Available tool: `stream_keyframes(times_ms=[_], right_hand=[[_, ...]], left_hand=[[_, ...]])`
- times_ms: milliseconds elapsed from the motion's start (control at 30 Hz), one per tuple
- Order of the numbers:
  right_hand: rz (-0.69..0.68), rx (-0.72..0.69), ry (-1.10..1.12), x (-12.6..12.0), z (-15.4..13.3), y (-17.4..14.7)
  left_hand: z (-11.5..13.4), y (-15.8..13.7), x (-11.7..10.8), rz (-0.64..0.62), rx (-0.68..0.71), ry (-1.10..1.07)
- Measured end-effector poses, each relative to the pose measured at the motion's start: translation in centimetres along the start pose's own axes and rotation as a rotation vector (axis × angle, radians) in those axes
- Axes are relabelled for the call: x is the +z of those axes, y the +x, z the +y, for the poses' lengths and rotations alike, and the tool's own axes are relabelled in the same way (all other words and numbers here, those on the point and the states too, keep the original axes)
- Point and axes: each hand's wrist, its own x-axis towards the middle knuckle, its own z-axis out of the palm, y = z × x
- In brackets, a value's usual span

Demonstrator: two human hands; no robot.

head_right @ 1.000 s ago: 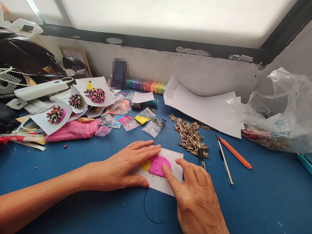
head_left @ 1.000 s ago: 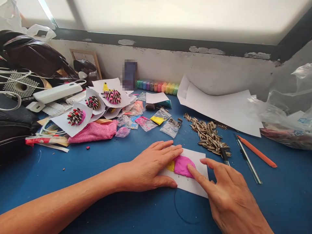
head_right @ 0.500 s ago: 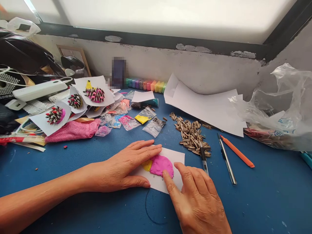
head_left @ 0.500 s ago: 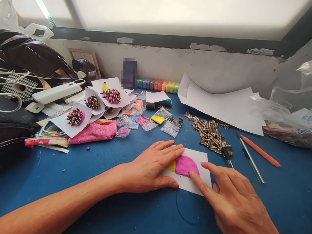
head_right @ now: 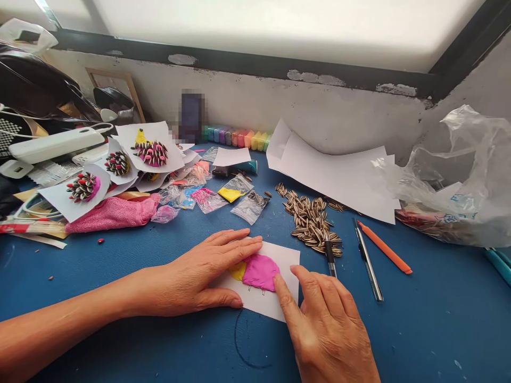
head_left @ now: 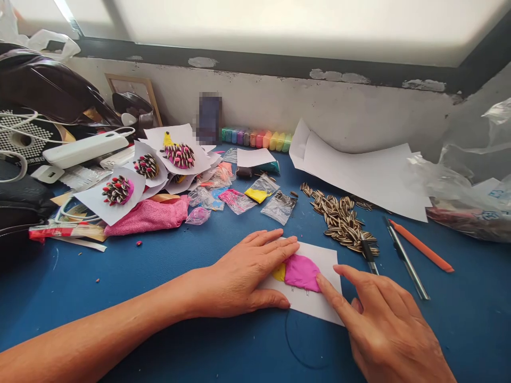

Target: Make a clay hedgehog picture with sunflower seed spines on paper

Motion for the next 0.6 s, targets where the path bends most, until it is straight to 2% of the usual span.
stream_keyframes(times_ms=[100,267,467,600], right_hand=[[0.025,0.025,0.031,0.24,-0.12,-0.04],[0.028,-0.016,0.050,0.19,-0.27,-0.13],[-0.001,0.031,0.016,0.03,-0.36,0.23],[0.040,0.071,0.007,0.05,-0.58,0.47]], left_hand=[[0.01,0.01,0.04,-0.003,-0.004,0.011],[0.04,-0.06,0.09,0.016,0.017,0.004],[0.02,-0.09,0.08,0.017,0.021,0.002],[-0.05,-0.07,0.04,0.020,0.021,0.005]])
